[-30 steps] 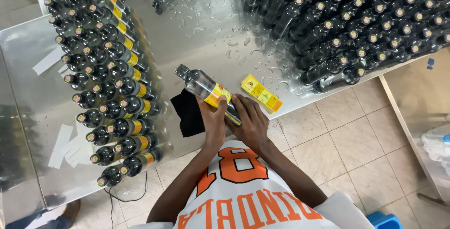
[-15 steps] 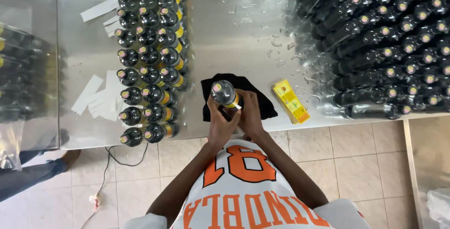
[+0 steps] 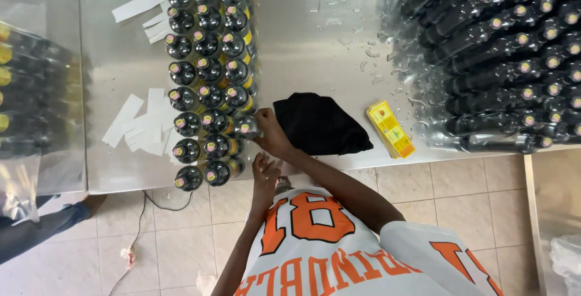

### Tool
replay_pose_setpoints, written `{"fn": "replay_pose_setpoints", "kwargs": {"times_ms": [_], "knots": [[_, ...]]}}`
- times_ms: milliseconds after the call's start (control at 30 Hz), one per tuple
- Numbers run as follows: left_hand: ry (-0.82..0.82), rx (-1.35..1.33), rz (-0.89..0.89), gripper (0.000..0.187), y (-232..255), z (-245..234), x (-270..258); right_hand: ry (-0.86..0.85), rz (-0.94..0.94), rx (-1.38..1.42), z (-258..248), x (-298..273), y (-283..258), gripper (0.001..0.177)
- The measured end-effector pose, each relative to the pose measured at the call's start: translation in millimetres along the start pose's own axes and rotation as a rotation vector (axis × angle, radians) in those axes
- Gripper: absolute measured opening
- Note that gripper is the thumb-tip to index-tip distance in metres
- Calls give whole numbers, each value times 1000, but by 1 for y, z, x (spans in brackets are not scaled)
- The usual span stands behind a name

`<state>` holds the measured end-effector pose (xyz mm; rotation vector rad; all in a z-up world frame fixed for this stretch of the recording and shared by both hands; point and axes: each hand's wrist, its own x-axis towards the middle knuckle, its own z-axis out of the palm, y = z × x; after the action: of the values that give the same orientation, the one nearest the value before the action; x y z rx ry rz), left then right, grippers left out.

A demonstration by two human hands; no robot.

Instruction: Manually applying adhesive labels to plastic bottles on a production table.

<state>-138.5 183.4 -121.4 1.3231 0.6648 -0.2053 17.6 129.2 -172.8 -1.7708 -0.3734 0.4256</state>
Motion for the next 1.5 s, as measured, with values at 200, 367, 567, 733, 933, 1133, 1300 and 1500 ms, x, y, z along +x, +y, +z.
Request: {"fn": "replay_pose_setpoints", "kwargs": {"times_ms": [200, 367, 567, 733, 933, 1133, 1300, 1500], "knots": [[-8, -5, -65, 78, 11, 8, 16, 130, -130, -163, 7, 3, 24, 52], [32, 13, -90, 74, 19, 15, 31, 77, -197, -196, -17, -11, 20, 60], [-124, 55, -81, 61, 16, 37, 43, 322, -138, -144, -125, -62, 15, 45], [-248, 389, 26, 48, 13, 61, 51, 846, 122, -182, -235, -143, 62, 42], [-250, 751, 482, 39, -21, 96, 84, 1043, 206, -257, -303, -221, 58, 29], [-223, 947, 478, 62, -76, 111, 128, 960, 81, -319, -324, -233, 49, 19], [-202, 1057, 480, 74, -82, 123, 130, 880, -13, -310, -352, -223, 24, 12], [-221, 1145, 315, 76, -54, 140, 113, 769, -184, -273, -435, -231, 5, 7]]}}
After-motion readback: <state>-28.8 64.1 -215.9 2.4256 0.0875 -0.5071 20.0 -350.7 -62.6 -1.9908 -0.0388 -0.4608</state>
